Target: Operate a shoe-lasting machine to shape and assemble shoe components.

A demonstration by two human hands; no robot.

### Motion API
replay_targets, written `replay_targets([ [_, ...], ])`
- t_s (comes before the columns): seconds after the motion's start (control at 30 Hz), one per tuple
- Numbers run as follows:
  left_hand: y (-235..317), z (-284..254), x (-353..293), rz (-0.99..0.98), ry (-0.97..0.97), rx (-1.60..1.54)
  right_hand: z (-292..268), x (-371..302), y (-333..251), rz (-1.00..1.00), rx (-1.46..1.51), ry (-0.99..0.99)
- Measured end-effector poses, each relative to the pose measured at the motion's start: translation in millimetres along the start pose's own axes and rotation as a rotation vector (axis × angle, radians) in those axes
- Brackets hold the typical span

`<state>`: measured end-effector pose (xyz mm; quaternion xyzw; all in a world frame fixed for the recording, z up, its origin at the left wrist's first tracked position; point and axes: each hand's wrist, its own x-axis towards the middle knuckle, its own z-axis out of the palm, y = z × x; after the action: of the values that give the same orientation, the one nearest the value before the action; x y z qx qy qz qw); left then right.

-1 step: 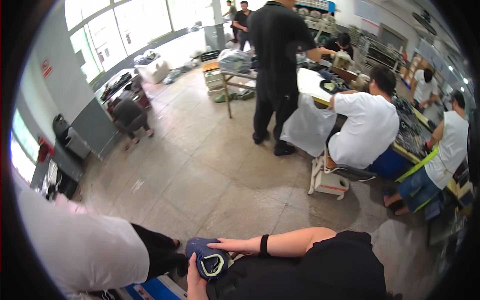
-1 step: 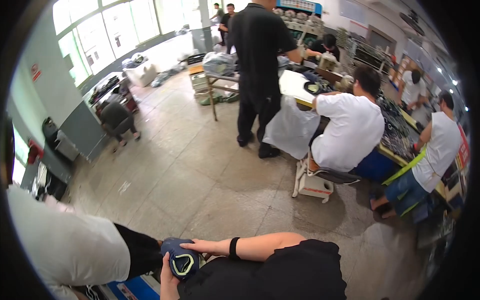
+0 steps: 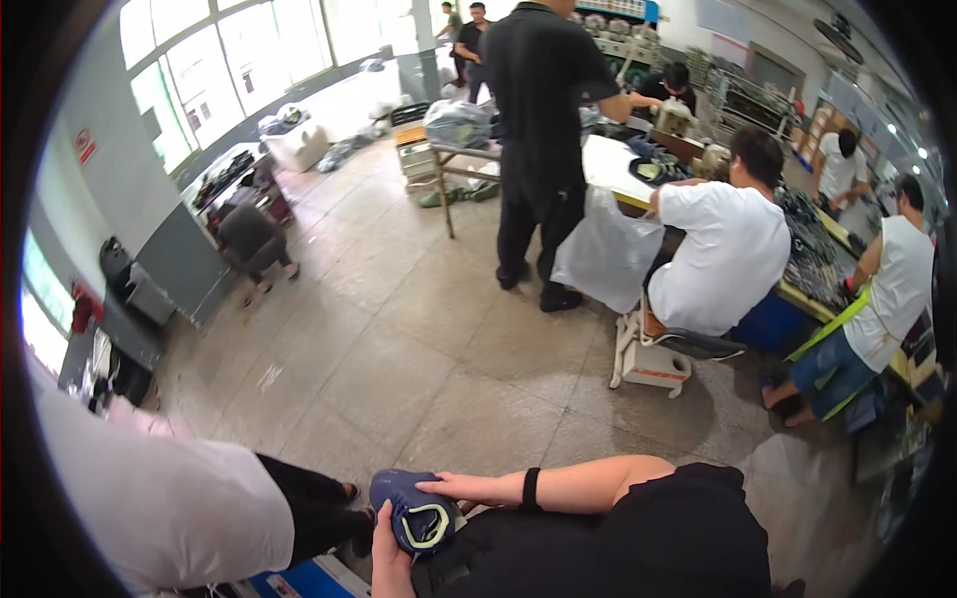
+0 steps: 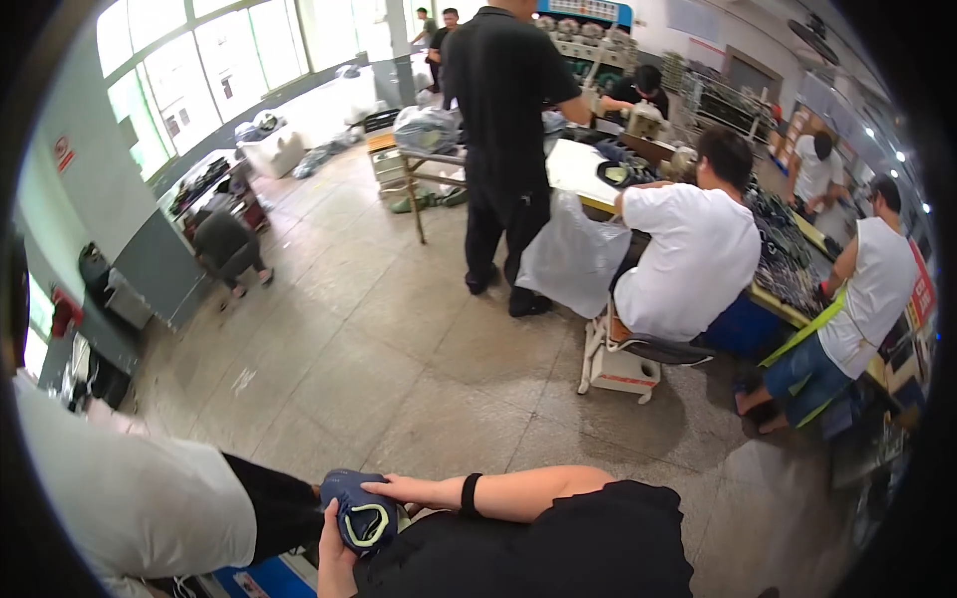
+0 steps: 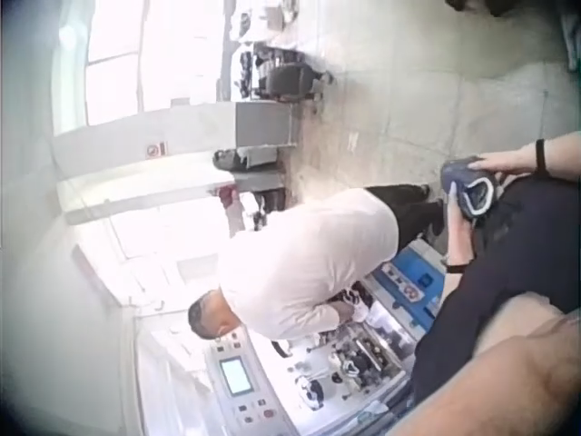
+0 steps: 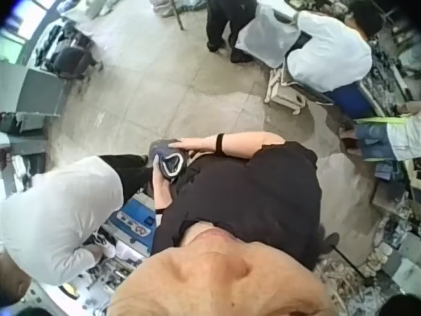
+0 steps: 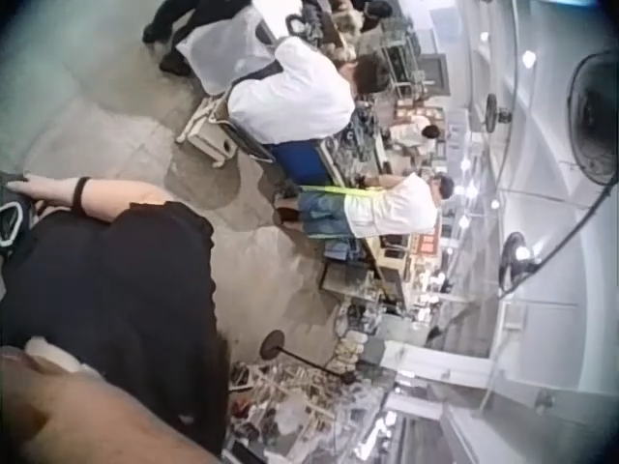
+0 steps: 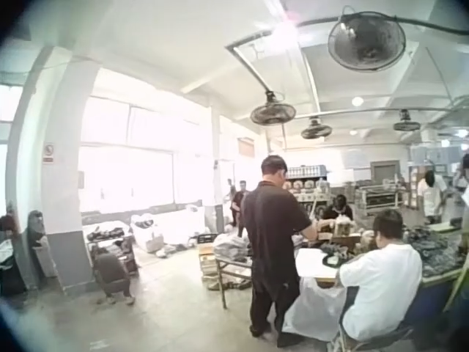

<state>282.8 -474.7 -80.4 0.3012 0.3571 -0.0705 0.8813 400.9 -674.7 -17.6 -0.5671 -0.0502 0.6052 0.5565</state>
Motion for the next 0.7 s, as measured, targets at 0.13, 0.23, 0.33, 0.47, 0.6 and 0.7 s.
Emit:
replay_targets([
  [0.13,0,94,46,0.036,-0.146,0.170,-76,-29,4,-0.116,0.147,0.085],
  [0.23,-6,152,65,0.071,-0.253,0.338,-108,-60,-1,-0.193,0.190,0.198],
  [0.33,-6,198,76,0.076,-0.356,0.486,-120,-90,-13,-0.308,0.294,0.321],
  [0.47,-5,242,106,0.000,-0.473,0.554,-157,-80,-7,-0.441,0.344,0.466],
  [0.6,-2,288,158,-0.078,-0.580,0.651,-198,-84,-27,-0.468,0.434,0.606],
  [0.7,8,326,209,-0.124,-0.638,0.707,-227,-88,-59,-0.501,0.476,0.685],
])
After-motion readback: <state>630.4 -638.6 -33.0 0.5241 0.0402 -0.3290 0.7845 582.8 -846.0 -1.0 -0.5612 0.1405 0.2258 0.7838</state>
